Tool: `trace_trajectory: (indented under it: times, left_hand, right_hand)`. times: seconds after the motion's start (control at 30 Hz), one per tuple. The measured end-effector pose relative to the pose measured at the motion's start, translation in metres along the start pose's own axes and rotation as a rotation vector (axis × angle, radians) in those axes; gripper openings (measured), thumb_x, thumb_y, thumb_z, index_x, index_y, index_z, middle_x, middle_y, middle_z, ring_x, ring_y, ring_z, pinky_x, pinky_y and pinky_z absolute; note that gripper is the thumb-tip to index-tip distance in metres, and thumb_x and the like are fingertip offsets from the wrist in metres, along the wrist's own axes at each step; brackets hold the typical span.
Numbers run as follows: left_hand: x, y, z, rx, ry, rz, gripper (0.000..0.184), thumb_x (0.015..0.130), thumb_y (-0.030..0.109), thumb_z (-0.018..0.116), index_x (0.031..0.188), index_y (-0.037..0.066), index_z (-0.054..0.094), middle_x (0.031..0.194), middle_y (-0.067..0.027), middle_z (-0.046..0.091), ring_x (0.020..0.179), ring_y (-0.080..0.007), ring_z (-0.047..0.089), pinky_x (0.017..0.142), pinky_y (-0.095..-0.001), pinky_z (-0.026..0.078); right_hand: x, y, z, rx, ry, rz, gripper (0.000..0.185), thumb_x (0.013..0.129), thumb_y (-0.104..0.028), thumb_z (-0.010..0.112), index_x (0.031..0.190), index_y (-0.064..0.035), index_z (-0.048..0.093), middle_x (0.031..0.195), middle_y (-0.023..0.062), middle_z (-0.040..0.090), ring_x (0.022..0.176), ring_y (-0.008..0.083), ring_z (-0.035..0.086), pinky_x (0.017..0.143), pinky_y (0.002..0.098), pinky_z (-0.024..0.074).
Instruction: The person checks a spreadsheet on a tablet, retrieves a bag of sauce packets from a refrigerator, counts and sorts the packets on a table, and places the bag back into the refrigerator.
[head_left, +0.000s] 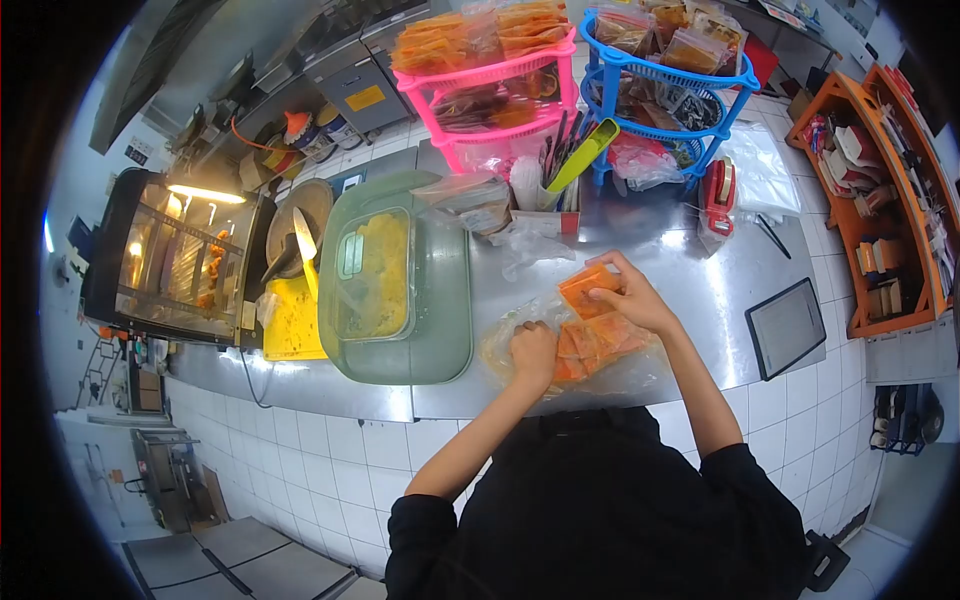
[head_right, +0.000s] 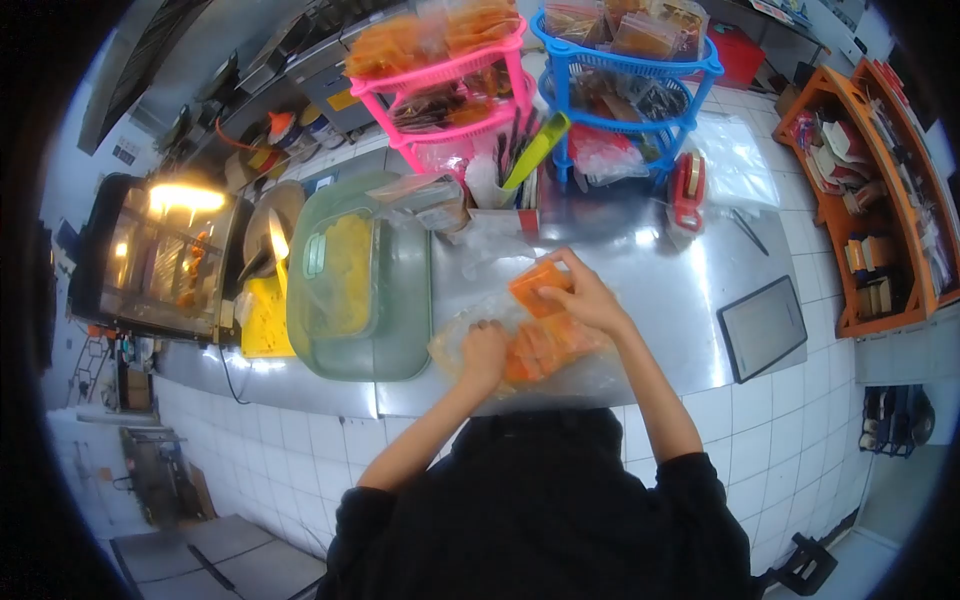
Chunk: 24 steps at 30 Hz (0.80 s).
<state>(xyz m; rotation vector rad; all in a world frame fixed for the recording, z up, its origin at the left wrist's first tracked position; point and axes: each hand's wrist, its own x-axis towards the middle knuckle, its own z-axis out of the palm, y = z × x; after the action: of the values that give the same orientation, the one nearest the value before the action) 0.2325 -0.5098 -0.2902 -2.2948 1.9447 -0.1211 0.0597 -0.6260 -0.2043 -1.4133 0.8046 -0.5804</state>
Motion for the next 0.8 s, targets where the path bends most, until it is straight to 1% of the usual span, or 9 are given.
trace_trajectory:
  times: [0.13,0.23,0.33,0.43,0.53,0.63,0.7,0.73,0.8]
  left_hand:
    - [0.005,-0.011,0.003,0.024,0.002,0.026,0.011,0.08,0.012,0.061,0.085,0.003,0.065,0.079,-0.0105,0.067,0.075,-0.0229,0.068,0.054,-0.0331,0.055]
    - [0.004,-0.024,-0.019,-0.283,-0.088,0.024,0.013,0.083,0.013,0.059,0.088,0.002,0.063,0.082,-0.0122,0.069,0.073,-0.0261,0.069,0.058,-0.0378,0.056]
    - [0.013,-0.038,-0.056,-0.935,-0.119,-0.011,0.03,0.093,0.033,0.056,0.095,0.004,0.063,0.096,-0.0097,0.069,0.081,-0.0297,0.066,0.067,-0.0416,0.055]
    - [0.017,-0.041,-0.088,-2.248,-0.376,-0.458,0.037,0.098,0.034,0.055,0.11,0.0,0.058,0.102,-0.0085,0.066,0.09,-0.0235,0.065,0.084,-0.0379,0.05]
    - [0.014,-0.04,-0.079,-2.166,-0.187,-0.296,0.045,0.099,0.04,0.053,0.118,-0.001,0.055,0.11,-0.0082,0.062,0.097,-0.0179,0.061,0.086,-0.0317,0.048]
    - [0.012,-0.047,-0.087,-1.783,-0.011,-0.241,0.047,0.1,0.041,0.052,0.12,-0.001,0.053,0.115,-0.0091,0.061,0.099,-0.014,0.059,0.086,-0.0271,0.048]
    - [0.011,-0.059,-0.083,-1.807,0.028,-0.273,0.047,0.099,0.042,0.052,0.122,0.001,0.052,0.116,-0.0088,0.061,0.1,-0.0149,0.059,0.085,-0.0274,0.048]
    - [0.012,-0.065,-0.082,-1.818,0.047,-0.288,0.048,0.099,0.043,0.052,0.123,0.002,0.051,0.117,-0.0086,0.061,0.1,-0.0153,0.06,0.085,-0.0276,0.048]
    - [0.011,-0.07,-0.112,-1.973,-0.019,-0.52,0.047,0.099,0.044,0.052,0.125,0.004,0.051,0.117,-0.0074,0.061,0.1,-0.0164,0.06,0.085,-0.0307,0.048]
  right_hand:
    - [-0.004,-0.007,-0.011,0.238,-0.071,0.062,0.032,0.093,-0.007,0.063,0.122,-0.0065,0.049,0.111,0.0065,0.066,0.102,0.0123,0.062,0.087,0.029,0.0498]
    - [-0.006,-0.017,-0.013,0.299,-0.097,0.035,0.034,0.092,-0.007,0.065,0.122,-0.0044,0.05,0.11,0.0051,0.066,0.101,0.0126,0.062,0.088,0.0297,0.0502]
    - [-0.003,-0.023,-0.013,0.258,-0.141,0.011,0.038,0.088,-0.007,0.069,0.122,-0.0045,0.051,0.103,0.0028,0.066,0.097,0.0112,0.062,0.086,0.0287,0.0506]
    - [0.006,-0.024,0.004,0.075,-0.124,-0.042,0.042,0.085,-0.008,0.073,0.122,-0.0069,0.052,0.095,0.0008,0.065,0.091,0.0099,0.062,0.084,0.0269,0.0507]
    - [0.015,-0.025,0.031,-0.055,-0.039,-0.048,0.045,0.084,-0.008,0.074,0.122,-0.0089,0.052,0.089,-0.0003,0.064,0.085,0.0101,0.061,0.081,0.0261,0.0507]
    - [0.011,-0.034,0.048,-0.021,0.025,-0.05,0.043,0.085,-0.009,0.072,0.123,-0.0092,0.051,0.088,0.001,0.064,0.082,0.0111,0.061,0.078,0.0264,0.0508]
    - [0.005,-0.035,0.055,0.175,0.091,-0.044,0.042,0.088,-0.01,0.069,0.125,-0.009,0.05,0.091,0.0043,0.064,0.084,0.0112,0.061,0.076,0.0266,0.0507]
    - [0.002,-0.024,0.053,0.116,0.044,0.003,0.044,0.087,-0.011,0.07,0.126,-0.0089,0.049,0.097,0.0072,0.063,0.087,0.0134,0.061,0.077,0.0293,0.0511]
    - [0.001,0.016,0.048,-0.003,-0.052,0.096,0.05,0.085,-0.014,0.071,0.129,-0.0088,0.047,0.108,0.0132,0.06,0.094,0.0178,0.061,0.078,0.0347,0.0519]
